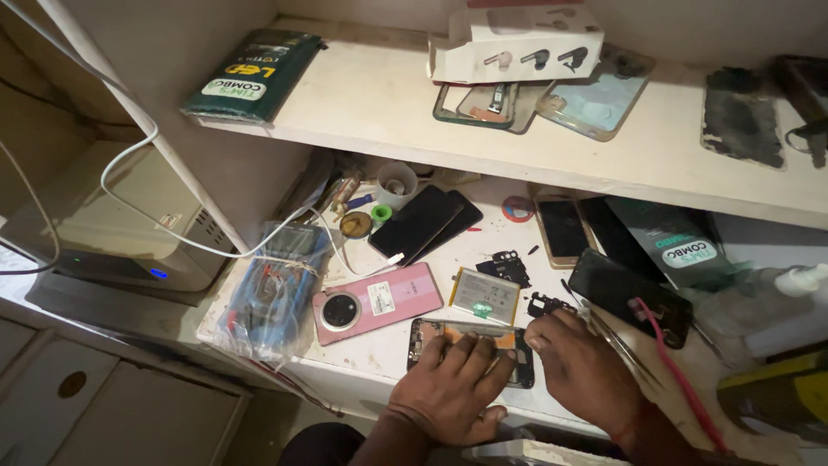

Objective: The person works at a cluttered repair bench on an opened smartphone, holding the phone steady with one hand while using a screwdriver with the other to unscrew and manipulate internal components. They reposition the phone, handle small internal parts, and continue working on the device throughout the clip.

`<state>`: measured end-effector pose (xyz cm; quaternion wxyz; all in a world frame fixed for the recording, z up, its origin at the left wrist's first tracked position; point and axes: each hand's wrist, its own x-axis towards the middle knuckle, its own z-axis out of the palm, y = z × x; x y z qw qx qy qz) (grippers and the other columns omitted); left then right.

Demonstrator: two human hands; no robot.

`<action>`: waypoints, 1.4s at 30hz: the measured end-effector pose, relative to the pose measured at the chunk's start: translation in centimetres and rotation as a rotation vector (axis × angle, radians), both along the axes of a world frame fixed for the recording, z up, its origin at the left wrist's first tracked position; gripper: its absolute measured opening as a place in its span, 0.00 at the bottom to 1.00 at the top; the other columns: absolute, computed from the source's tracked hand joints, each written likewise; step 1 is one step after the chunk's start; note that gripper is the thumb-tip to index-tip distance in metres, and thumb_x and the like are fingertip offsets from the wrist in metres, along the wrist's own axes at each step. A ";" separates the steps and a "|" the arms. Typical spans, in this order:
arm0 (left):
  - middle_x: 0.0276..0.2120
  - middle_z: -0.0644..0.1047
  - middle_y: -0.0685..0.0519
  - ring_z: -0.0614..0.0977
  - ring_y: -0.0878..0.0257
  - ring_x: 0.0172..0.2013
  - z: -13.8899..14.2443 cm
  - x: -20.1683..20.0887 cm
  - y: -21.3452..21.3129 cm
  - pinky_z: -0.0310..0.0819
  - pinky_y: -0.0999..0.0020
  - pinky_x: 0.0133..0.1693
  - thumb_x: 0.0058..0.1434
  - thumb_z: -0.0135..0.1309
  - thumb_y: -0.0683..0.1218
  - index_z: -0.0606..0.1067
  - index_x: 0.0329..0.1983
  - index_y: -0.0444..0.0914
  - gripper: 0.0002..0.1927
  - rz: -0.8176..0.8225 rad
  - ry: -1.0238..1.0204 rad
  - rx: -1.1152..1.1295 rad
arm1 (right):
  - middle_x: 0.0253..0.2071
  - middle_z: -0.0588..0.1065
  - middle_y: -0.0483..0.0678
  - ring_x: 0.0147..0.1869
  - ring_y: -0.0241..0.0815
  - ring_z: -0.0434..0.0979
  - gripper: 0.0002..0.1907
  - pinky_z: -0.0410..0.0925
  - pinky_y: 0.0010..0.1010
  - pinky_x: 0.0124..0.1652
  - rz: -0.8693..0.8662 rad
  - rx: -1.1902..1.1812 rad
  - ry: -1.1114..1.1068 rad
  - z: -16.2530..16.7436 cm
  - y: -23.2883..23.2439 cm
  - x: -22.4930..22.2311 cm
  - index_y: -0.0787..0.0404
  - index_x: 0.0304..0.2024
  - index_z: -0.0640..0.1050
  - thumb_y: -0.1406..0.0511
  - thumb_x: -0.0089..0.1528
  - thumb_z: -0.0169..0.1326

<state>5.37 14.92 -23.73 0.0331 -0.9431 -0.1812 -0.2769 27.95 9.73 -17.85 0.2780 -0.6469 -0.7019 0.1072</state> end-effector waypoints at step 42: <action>0.57 0.75 0.38 0.77 0.45 0.55 0.1 0.0 -0.1 0.66 0.42 0.54 0.61 0.52 0.62 0.72 0.66 0.37 0.35 0.000 0.012 0.000 | 0.30 0.81 0.46 0.32 0.38 0.82 0.06 0.73 0.29 0.30 -0.066 -0.160 0.208 0.2 1.7 0.3 0.60 0.32 0.82 0.67 0.53 0.63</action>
